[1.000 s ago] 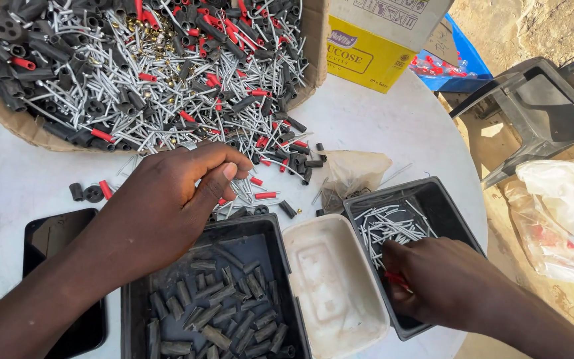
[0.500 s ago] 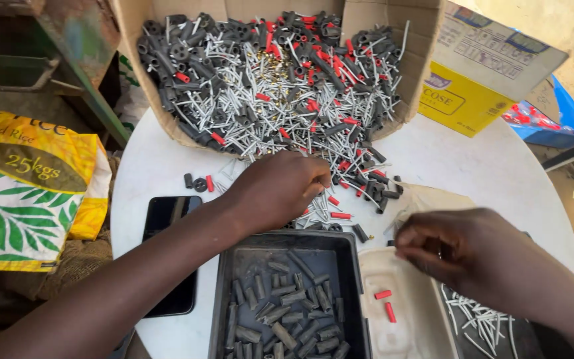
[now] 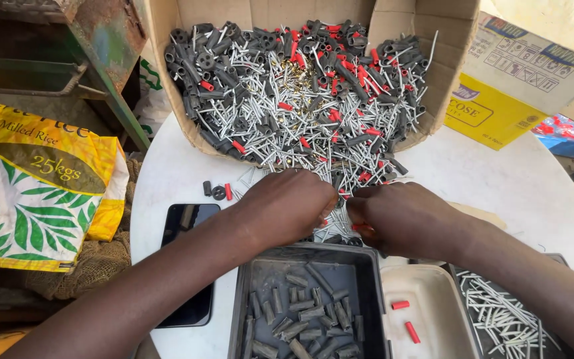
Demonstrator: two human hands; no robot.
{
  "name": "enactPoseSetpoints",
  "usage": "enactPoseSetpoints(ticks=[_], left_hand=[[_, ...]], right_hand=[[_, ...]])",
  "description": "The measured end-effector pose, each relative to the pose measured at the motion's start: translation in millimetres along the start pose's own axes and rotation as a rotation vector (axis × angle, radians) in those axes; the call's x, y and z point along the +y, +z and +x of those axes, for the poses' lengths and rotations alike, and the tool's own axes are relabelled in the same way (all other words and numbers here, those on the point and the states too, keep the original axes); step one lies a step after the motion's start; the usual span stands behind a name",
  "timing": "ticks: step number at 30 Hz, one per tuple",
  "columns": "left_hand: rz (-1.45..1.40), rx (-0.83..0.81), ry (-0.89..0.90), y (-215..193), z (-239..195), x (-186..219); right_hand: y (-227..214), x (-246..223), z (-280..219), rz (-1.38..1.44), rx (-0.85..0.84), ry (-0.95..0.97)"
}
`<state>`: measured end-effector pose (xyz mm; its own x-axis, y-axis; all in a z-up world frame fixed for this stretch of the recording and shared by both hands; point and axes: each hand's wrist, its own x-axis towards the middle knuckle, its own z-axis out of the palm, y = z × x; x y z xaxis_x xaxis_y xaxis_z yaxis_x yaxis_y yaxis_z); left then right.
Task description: Assembling cable clips by inserting metal nails into plastic holders
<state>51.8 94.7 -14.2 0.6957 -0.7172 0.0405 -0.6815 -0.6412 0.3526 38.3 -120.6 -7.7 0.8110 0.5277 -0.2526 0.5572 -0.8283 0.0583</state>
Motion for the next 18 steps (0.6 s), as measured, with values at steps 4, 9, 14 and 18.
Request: enactPoseSetpoints(ticks=[4, 9, 14, 18], left_hand=[[0.114, 0.041, 0.025, 17, 7, -4], [0.026, -0.001, 0.016, 14, 9, -4], [-0.005, -0.018, -0.114, -18, -1, -5], [-0.054, 0.009, -0.161, -36, -18, -12]], right_hand=[[-3, 14, 3, 0.141, 0.05, 0.073], [-11, 16, 4, 0.372, 0.079, 0.156], [-2, 12, 18, 0.318, 0.055, 0.178], [-5, 5, 20, 0.24, 0.012, 0.199]])
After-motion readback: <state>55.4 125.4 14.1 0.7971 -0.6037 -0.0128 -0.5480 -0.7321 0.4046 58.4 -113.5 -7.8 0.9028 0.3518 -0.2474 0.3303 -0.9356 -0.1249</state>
